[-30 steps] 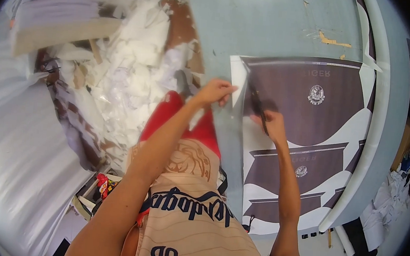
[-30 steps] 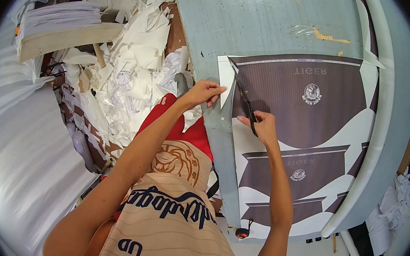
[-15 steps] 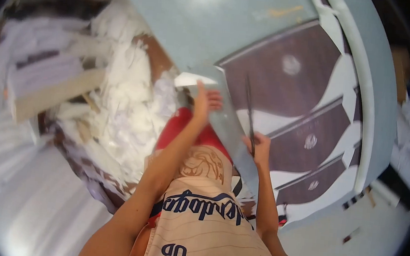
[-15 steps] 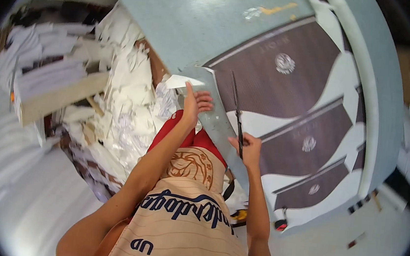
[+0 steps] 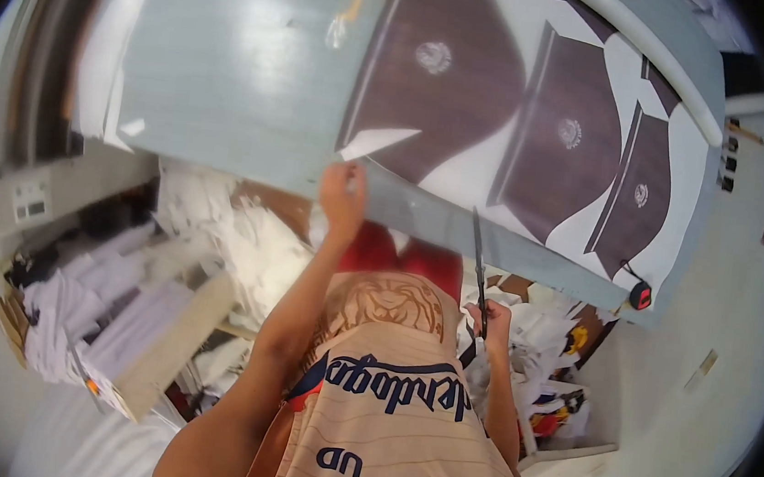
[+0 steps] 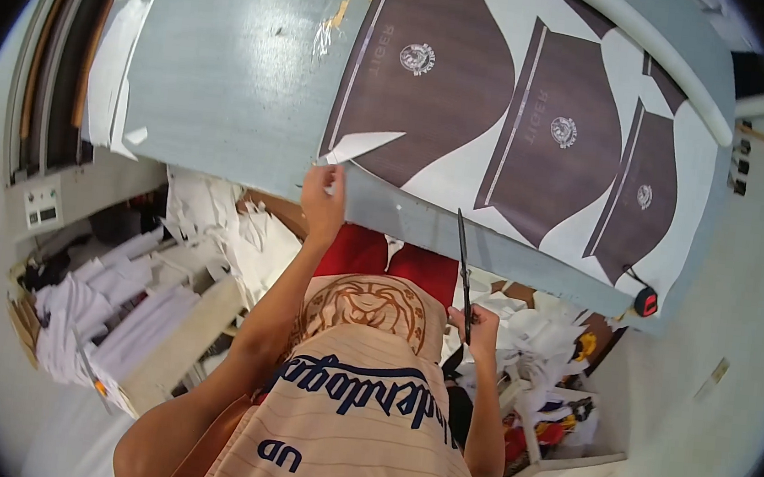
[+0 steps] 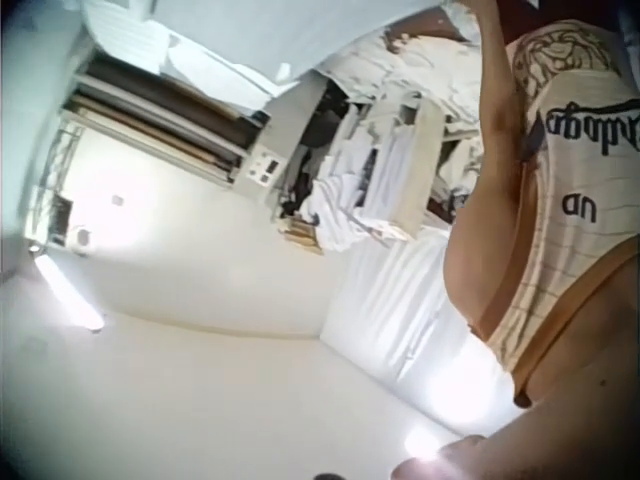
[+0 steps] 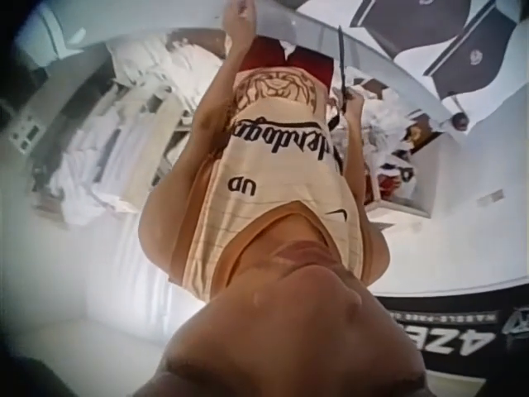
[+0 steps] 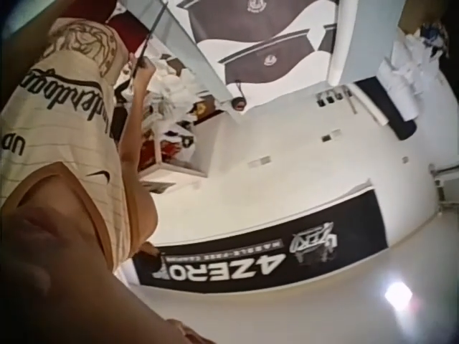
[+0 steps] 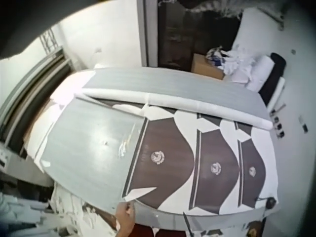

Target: Cutting printed garment pieces from fabric sheets using scissors and folding them.

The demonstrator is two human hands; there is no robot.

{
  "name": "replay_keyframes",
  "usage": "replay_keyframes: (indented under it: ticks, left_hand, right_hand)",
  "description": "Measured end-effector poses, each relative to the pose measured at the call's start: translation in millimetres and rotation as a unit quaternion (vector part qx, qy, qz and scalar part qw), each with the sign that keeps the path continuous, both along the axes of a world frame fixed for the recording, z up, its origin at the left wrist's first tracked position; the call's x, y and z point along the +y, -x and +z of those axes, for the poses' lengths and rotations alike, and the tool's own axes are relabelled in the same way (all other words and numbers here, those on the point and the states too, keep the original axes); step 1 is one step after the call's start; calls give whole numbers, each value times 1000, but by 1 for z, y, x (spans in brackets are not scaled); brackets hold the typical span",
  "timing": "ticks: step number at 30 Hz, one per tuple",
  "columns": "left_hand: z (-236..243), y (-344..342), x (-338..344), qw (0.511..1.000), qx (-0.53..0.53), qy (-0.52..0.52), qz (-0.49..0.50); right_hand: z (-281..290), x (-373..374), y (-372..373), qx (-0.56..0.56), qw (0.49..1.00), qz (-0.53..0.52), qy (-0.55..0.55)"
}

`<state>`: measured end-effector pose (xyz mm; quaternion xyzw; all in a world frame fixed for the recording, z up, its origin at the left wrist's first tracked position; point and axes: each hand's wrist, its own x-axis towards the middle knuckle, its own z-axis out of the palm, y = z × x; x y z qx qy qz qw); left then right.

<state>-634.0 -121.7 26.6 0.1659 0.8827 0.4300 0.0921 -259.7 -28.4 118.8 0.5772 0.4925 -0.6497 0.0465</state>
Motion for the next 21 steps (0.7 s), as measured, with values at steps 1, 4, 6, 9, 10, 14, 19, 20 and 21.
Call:
replay_keyframes:
  ticks: [1,4,6,9,10,14,19,20,21]
  left_hand:
    - [12,7,8,970,184,26,-156]
    - [3,30,26,899,187,116,-378]
    - [-10,38,12,807,144,216,-530]
    - [3,57,-57,787,133,205,-566]
    - [10,68,-69,795,140,202,-554]
    - [23,53,-23,885,37,155,-438]
    - [-34,-62,96,757,-605,73,-237]
    - [-39,-83,115,731,-651,69,-193]
    - [-51,-103,124,720,-676,40,-154]
  right_hand:
    - [1,-5,6,5,1000,-17,0]
    - [2,-10,21,4,997,-72,-13]
    - [-4,-7,14,5,995,-92,-33]
    - [4,-17,16,-26,990,-128,-56]
    - [10,-21,22,-24,987,-142,-69]
    - [-18,-43,8,7,970,-242,-13]
    - [-27,-42,55,85,944,-318,41]
    - [-37,-47,58,67,948,-307,44]
    - [-51,-53,58,49,954,-293,48]
